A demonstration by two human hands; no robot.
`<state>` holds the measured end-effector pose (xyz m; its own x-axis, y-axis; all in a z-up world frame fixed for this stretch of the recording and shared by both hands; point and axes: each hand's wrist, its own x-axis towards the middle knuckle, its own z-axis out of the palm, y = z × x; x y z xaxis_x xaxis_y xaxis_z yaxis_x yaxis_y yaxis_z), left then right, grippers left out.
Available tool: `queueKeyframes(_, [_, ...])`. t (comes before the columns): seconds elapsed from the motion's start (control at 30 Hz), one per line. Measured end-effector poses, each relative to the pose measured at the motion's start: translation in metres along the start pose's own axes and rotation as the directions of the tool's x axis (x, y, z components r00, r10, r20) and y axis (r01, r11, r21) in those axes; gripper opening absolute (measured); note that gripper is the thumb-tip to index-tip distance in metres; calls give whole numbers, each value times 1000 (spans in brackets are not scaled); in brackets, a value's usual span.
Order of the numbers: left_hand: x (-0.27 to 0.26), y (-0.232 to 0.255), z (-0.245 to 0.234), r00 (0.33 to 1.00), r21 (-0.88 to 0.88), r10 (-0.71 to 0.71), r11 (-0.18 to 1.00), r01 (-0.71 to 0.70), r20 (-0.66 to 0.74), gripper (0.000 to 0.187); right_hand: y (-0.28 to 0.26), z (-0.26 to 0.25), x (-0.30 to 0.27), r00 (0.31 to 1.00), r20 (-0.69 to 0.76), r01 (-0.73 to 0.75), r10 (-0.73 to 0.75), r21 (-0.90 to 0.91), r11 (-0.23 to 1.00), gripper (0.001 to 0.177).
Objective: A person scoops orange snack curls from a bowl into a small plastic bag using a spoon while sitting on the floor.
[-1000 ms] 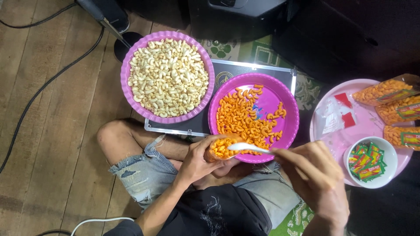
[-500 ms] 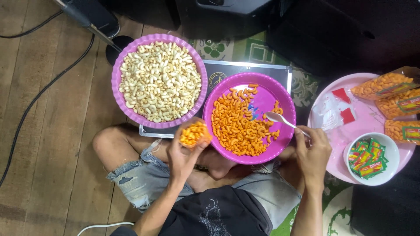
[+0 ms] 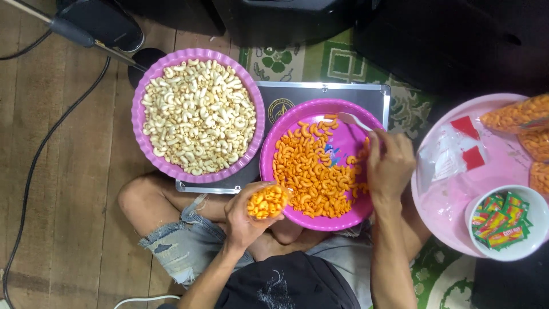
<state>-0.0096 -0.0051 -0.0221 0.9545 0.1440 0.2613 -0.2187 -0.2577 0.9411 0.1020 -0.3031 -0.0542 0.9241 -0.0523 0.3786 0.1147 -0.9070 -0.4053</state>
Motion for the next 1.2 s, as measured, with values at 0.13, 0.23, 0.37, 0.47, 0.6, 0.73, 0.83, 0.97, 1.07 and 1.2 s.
queueKeyframes(0.13, [-9,-34,0,990,37,-70,997,75,-123,63,-39,8,29,987,162,-38,6,192,981,10])
queueKeyframes(0.23, [-4,-39,-6,966,-40,-143,990,137,-217,65,-43,20,33,917,387,-28,-95,300,953,13])
queueKeyframes(0.37, [-1,-45,-17,959,89,-82,990,110,-269,65,-51,4,31,793,561,-4,-237,393,919,14])
queueKeyframes(0.47, [2,-45,-20,956,141,-69,983,113,-285,65,-38,-17,20,777,572,39,-264,375,926,16])
queueKeyframes(0.6, [4,-45,-13,948,144,-64,983,114,-312,66,-4,-51,-12,820,536,114,-201,190,975,19])
queueKeyframes(0.73, [2,-40,-12,947,131,-80,983,126,-310,66,15,-74,-39,883,457,60,-105,114,992,24])
queueKeyframes(0.83, [-2,-37,-14,948,88,-98,988,130,-302,62,15,-82,-54,940,342,-40,-7,130,991,19])
queueKeyframes(0.97, [-7,-27,-21,980,-38,-128,992,124,-152,70,-3,-91,-60,982,184,-56,48,39,998,19])
queueKeyframes(1.07, [-6,-16,-26,983,40,-102,993,109,-153,67,-4,-90,-76,989,106,-101,107,-60,993,20])
queueKeyframes(1.2, [-11,-13,-28,980,119,-98,986,119,-173,68,0,-75,-106,959,137,-234,248,-110,966,26])
